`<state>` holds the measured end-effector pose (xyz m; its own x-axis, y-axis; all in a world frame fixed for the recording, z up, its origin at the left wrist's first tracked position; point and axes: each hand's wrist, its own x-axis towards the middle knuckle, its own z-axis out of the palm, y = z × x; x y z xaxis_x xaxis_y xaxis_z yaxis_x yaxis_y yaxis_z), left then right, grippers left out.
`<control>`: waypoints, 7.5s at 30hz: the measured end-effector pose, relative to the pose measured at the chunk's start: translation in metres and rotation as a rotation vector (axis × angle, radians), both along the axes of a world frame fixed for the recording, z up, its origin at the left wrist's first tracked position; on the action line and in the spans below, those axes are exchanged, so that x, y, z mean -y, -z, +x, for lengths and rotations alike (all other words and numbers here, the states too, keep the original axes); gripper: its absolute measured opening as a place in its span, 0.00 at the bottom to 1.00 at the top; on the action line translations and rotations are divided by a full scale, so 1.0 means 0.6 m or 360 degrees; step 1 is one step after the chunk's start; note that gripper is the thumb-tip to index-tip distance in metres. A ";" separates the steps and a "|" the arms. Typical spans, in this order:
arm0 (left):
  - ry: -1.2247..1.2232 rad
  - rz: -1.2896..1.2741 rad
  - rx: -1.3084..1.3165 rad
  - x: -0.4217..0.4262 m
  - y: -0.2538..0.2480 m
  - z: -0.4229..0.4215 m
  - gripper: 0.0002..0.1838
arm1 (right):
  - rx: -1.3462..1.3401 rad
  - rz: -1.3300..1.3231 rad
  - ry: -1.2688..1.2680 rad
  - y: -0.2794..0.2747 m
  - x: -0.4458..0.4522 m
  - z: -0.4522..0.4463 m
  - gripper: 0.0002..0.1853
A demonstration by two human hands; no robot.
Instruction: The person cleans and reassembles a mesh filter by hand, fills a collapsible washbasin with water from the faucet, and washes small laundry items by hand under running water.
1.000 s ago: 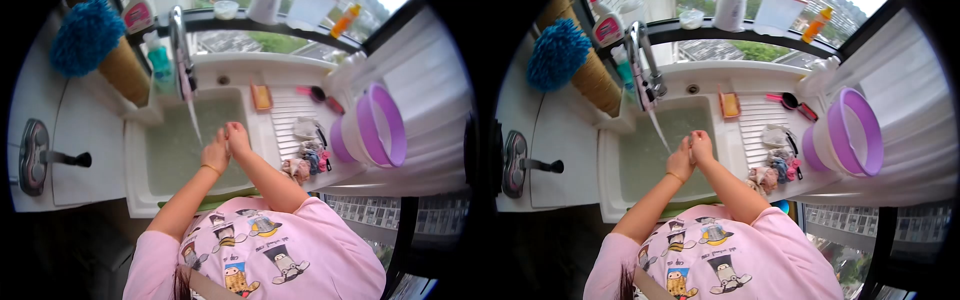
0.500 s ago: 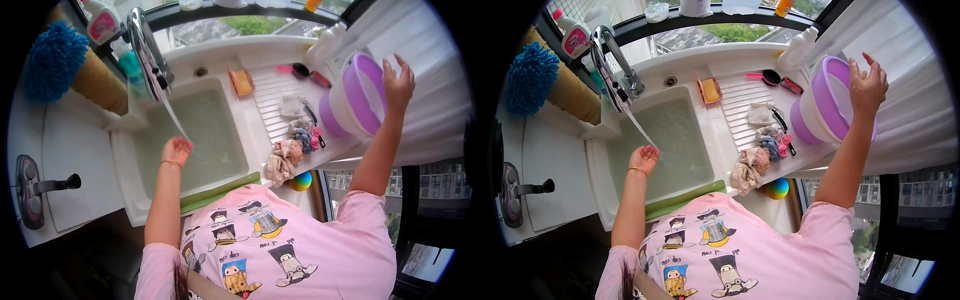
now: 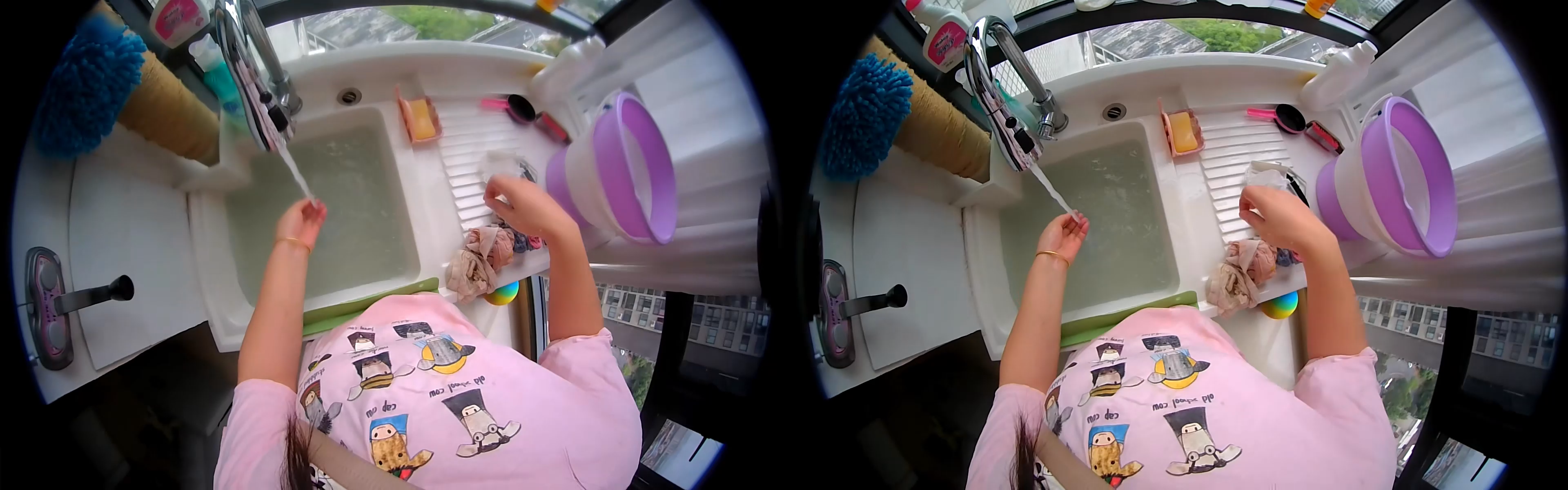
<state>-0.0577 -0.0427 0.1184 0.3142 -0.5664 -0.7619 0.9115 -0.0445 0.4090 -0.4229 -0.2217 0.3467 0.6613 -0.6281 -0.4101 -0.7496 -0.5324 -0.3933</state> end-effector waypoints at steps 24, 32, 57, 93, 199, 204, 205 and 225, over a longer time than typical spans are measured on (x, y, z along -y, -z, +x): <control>0.0047 -0.0396 -0.0045 -0.002 -0.040 0.021 0.17 | 0.1480 0.0655 0.0225 0.207 -0.143 0.442 0.12; 0.0499 -0.0012 0.0849 -0.025 -0.126 0.020 0.16 | 0.1290 0.0901 0.0558 0.156 -0.112 0.417 0.12; 0.0689 0.0013 0.2059 0.020 -0.228 -0.011 0.08 | -0.0652 -0.0462 0.0419 0.055 0.015 -0.034 0.10; 0.0337 -0.0806 0.0757 -0.018 -0.297 0.011 0.24 | 0.0940 0.0674 0.0251 0.086 -0.103 0.472 0.15; 0.0180 -0.0139 0.0054 0.000 0.012 0.024 0.08 | -0.0129 -0.0715 0.0611 0.140 -0.020 -0.206 0.10; 0.0271 -0.0137 0.0096 0.003 0.014 0.020 0.09 | 0.0376 -0.0431 0.1157 0.084 -0.032 -0.115 0.11; 0.0273 -0.0138 0.0096 0.005 0.013 0.018 0.09 | 0.0376 -0.0432 0.1159 0.098 -0.033 -0.114 0.11; 0.0702 -0.0151 0.0190 0.001 -0.128 -0.013 0.17 | 0.1147 0.0954 0.0435 -0.003 -0.059 0.264 0.08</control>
